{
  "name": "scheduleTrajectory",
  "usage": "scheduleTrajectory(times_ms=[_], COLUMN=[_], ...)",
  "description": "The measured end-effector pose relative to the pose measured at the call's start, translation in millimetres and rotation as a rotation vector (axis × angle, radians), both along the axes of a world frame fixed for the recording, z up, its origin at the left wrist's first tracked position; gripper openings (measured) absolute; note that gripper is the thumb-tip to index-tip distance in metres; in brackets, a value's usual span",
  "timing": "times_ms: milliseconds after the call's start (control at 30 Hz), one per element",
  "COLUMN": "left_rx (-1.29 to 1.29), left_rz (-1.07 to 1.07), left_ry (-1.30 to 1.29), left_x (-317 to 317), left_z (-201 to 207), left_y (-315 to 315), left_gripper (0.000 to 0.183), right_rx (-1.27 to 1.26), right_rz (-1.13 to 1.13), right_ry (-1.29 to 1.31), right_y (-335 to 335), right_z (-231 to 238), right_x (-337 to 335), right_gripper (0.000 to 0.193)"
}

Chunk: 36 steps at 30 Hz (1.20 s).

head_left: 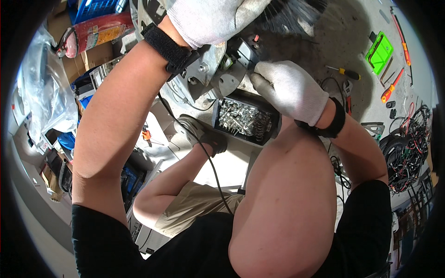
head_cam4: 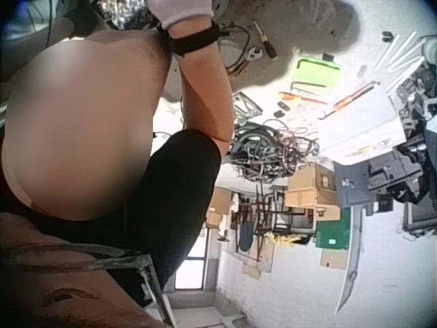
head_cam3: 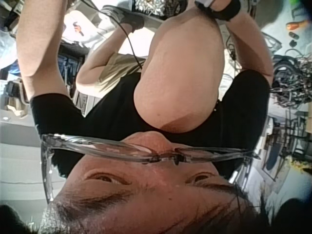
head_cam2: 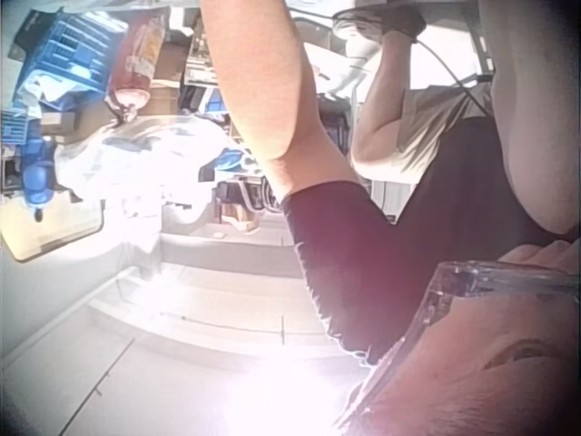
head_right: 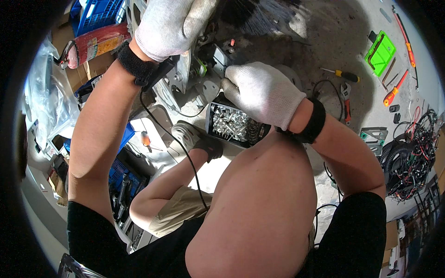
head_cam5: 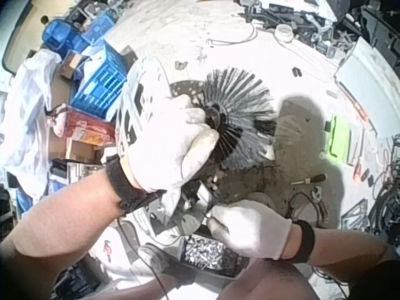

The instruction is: The recorder is disassembling and inspecting mechanical components of a large piece of equipment on a workshop floor.

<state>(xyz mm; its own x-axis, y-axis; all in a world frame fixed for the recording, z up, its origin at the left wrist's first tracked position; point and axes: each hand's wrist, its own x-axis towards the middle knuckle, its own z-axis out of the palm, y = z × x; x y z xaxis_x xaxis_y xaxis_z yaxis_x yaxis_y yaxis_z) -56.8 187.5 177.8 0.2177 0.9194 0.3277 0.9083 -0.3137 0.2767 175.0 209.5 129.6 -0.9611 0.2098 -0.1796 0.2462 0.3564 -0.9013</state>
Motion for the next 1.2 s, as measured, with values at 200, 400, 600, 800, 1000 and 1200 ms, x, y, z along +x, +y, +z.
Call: scheduleTrajectory(times_ms=[200, 400, 600, 800, 1000, 1200], left_rx=[0.013, 0.034, 0.062, -0.018, -0.009, -0.034], left_rz=[0.0, -0.002, -0.02, -0.006, -0.018, -0.023], left_ry=[0.018, 0.014, 0.015, 0.073, 0.101, 0.116], left_x=[1.3, 1.3, 1.3, 4.1, 6.2, 6.2], left_z=[1.6, 0.9, 0.4, 7.8, 10.6, 11.5], left_y=[0.9, 1.1, 2.5, 3.8, 5.2, 6.4], left_gripper=[0.017, 0.016, 0.016, 0.017, 0.018, 0.018], right_rx=[0.044, 0.072, 0.074, 0.1, 0.202, 0.268], right_rz=[-0.012, -0.026, -0.045, 0.043, 0.073, 0.062], right_ry=[0.041, 0.092, 0.121, -0.066, -0.182, -0.246], right_y=[-2.9, -5.2, -6.5, -9.3, -13.3, -8.2], right_z=[-1.1, -3.3, -4.0, 7.2, 12.6, 16.8], right_x=[0.3, 1.4, 1.5, -5.0, -10.0, -5.7], right_gripper=[0.02, 0.018, 0.02, 0.023, 0.025, 0.023])
